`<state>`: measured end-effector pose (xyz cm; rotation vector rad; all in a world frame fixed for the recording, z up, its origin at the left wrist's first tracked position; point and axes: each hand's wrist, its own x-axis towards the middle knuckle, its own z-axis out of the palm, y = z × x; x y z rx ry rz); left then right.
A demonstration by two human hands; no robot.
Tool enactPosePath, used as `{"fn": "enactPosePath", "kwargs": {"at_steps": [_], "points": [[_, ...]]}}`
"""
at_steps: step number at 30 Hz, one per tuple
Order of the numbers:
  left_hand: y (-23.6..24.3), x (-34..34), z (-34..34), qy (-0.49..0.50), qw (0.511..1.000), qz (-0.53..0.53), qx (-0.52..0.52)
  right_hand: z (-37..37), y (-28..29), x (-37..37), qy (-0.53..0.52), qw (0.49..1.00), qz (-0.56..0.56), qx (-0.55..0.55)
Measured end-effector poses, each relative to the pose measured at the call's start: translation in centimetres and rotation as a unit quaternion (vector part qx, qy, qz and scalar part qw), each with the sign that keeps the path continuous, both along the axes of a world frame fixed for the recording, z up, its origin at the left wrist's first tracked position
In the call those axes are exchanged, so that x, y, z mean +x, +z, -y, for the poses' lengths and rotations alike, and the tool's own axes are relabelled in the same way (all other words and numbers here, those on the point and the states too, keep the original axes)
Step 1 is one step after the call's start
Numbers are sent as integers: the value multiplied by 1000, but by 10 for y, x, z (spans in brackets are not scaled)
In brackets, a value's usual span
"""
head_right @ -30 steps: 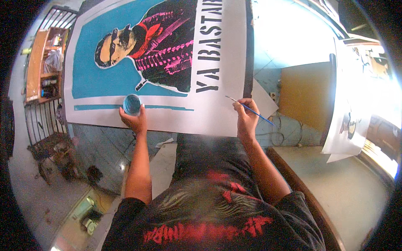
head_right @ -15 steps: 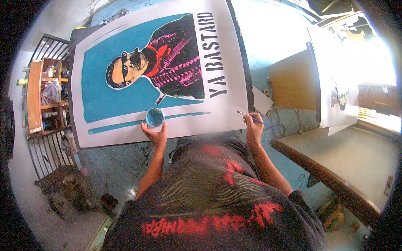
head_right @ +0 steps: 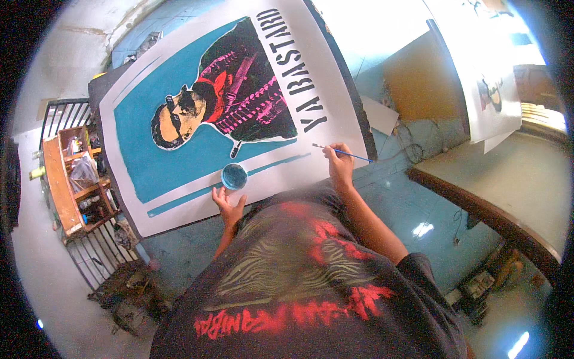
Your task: The person paints a large poster featuring a stylized portrait and text using a small brush and teal paint. They repeatedly dip the brush into a small container and apply paint along the edges and background areas of the image.
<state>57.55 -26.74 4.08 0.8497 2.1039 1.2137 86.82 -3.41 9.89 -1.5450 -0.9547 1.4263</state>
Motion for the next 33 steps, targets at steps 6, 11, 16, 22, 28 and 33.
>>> {"fn": "enactPosePath", "kwargs": {"at_steps": [6,11,16,22,28,33], "points": [[22,-16,0,-45,996,30,-76,-9,-19,-6,-12,999,-30,-8],[34,-44,7,-92,990,68,-86,-6,-17,-4,-42,998,-39,-29],[45,-112,0,-110,992,30,-54,15,-8,-15,-105,994,4,23],[41,-215,-23,-373,890,-263,-9,70,8,-59,-166,982,63,68],[9,-249,-35,-597,737,-312,49,73,4,-100,-191,972,119,75],[-11,-258,-30,-611,732,-296,66,59,-4,-121,-194,974,88,82]]}}
